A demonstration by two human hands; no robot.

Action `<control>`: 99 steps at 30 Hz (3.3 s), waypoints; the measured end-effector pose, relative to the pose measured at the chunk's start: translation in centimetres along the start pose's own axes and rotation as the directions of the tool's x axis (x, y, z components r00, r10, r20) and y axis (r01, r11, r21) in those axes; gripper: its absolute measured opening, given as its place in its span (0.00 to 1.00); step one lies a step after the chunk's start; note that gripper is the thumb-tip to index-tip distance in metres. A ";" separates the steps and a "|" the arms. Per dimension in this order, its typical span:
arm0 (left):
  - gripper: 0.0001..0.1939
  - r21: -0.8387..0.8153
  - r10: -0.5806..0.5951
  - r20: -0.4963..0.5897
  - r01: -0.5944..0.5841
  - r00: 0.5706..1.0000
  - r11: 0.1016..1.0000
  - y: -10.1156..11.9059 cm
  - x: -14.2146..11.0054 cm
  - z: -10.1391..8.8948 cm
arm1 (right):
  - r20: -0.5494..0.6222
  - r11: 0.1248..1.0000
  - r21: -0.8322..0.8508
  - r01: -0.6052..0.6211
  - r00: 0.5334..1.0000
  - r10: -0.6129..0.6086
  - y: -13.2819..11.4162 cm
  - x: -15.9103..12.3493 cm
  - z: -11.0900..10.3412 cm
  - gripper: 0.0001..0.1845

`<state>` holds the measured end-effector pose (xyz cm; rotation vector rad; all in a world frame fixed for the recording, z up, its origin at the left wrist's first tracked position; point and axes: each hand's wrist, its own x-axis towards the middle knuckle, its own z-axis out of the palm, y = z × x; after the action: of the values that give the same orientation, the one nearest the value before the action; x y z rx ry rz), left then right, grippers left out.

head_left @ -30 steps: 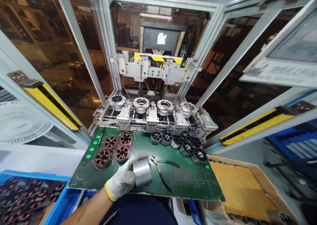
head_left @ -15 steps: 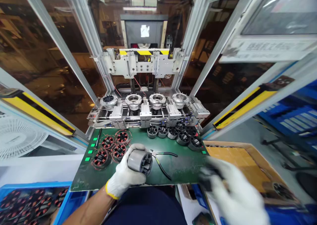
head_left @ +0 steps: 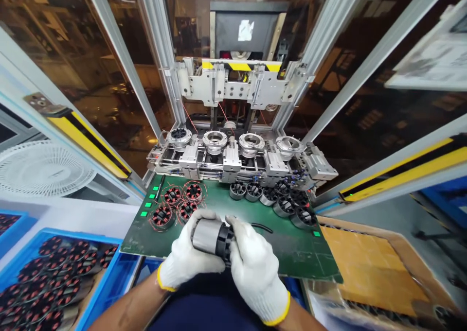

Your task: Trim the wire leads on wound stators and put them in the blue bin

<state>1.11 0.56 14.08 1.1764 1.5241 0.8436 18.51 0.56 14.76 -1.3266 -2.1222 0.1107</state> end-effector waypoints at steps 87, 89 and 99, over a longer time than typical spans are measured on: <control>0.14 0.734 0.291 -0.258 -0.009 0.922 0.679 -15.0 3.3 -2.1 | 0.492 0.887 -0.282 0.366 0.849 -0.194 9.0 32.6 5.7 0.23; 0.14 0.732 0.294 -0.252 -0.017 0.922 0.681 -15.0 3.3 -2.2 | 0.512 0.878 -0.282 0.387 0.834 -0.204 8.6 32.6 5.6 0.24; 0.14 0.737 0.294 -0.249 -0.017 0.923 0.675 -15.1 3.2 -2.1 | 0.532 0.843 -0.364 0.396 0.831 -0.161 7.7 32.8 5.7 0.25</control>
<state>-5.07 -0.59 -0.15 1.8322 2.1929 0.5687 11.68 33.18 22.39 -1.3044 -2.8979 -0.2332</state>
